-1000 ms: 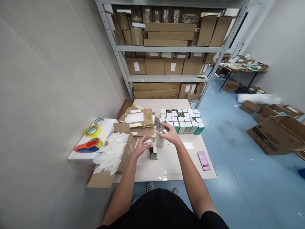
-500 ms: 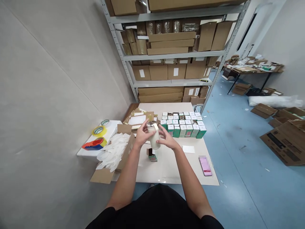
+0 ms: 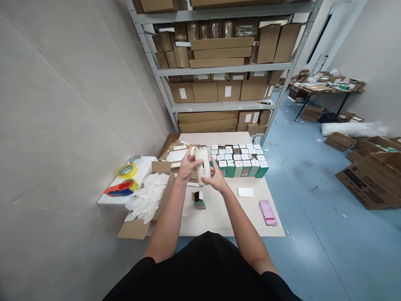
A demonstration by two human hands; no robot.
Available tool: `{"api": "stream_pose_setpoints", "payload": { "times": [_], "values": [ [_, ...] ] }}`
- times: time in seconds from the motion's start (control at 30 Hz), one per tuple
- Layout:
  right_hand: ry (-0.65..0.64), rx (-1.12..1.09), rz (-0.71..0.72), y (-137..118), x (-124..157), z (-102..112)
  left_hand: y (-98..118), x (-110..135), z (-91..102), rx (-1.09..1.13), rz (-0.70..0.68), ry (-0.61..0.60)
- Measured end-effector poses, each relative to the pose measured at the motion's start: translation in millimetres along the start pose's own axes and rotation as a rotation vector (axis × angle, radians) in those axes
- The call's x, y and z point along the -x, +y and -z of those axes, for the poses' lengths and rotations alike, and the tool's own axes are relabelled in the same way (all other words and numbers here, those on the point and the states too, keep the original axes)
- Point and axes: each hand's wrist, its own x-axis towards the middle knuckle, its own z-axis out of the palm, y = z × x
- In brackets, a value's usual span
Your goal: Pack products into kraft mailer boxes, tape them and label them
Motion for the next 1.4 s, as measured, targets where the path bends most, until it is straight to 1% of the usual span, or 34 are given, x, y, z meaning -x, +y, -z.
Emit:
{"api": "stream_pose_setpoints", "payload": {
  "times": [0.07,0.13,0.17,0.23,0.3,0.33,0.4,0.5,0.53,0.57,0.7,0.77,0.87,0.9,0.93,1.0,1.07,1.13,1.23,1.3,1.4],
  "values": [
    [0.067,0.038,0.018,-1.2,-2.8,-3.6,5.9,-1.3,1.6,0.014,-0.010,0.004],
    [0.135,0.095,0.035,-2.5,-4.4,-8.1,11.4,-2.1,3.9,-0.016,-0.017,0.047],
    [0.140,0.113,0.043,-3.4,-4.6,-10.2,13.3,-2.2,5.3,-0.038,-0.015,0.068],
    [0.076,0.109,0.050,-5.2,-3.9,-13.3,14.8,-1.0,8.5,-0.062,-0.010,0.087],
    [-0.024,0.070,0.043,-6.7,-2.5,-14.9,13.2,1.9,11.0,-0.049,-0.010,0.068],
    [-0.051,0.051,0.038,-7.1,-1.8,-15.5,11.9,3.7,11.6,-0.035,-0.007,0.051],
    [-0.023,0.038,0.037,-6.9,-0.5,-17.0,9.6,6.9,11.4,-0.018,-0.004,0.035],
    [0.105,0.086,0.048,-4.5,1.5,-19.9,11.0,9.0,9.3,-0.027,0.009,0.057],
    [0.122,0.099,0.046,-3.4,2.3,-20.6,12.8,9.1,8.7,-0.026,0.015,0.069],
    [0.116,0.099,0.039,-2.4,3.1,-21.1,14.9,9.0,8.2,-0.020,0.023,0.081],
    [-0.009,-0.003,0.008,0.0,7.2,-20.7,21.4,9.3,7.1,0.040,0.054,0.114],
    [0.024,0.020,0.014,0.2,9.4,-20.5,22.0,9.6,6.1,0.056,0.072,0.103],
    [0.155,0.142,0.029,1.0,12.3,-21.3,21.4,9.4,4.1,0.026,0.066,0.096],
    [0.168,0.157,0.029,1.8,13.1,-21.7,21.1,9.3,3.6,0.013,0.059,0.099],
    [0.154,0.150,0.026,2.8,13.8,-22.0,20.9,9.3,3.3,0.005,0.055,0.101],
    [0.084,0.087,0.022,5.7,14.8,-22.4,20.4,9.3,3.3,0.005,0.049,0.097],
    [0.038,0.030,0.019,9.0,15.2,-22.5,19.7,8.9,4.0,0.004,0.048,0.072],
    [0.079,0.051,0.022,11.7,14.8,-22.5,18.6,7.3,5.4,-0.031,0.044,0.060],
    [0.177,0.149,0.023,12.9,12.9,-22.3,16.8,2.6,9.7,-0.117,0.028,0.087],
    [0.152,0.158,0.021,12.0,10.8,-22.0,15.6,-0.2,14.7,-0.123,0.023,0.089],
    [0.030,0.086,0.011,10.8,7.4,-22.5,13.8,-1.9,22.9,-0.067,0.016,0.017]
  ]
}}
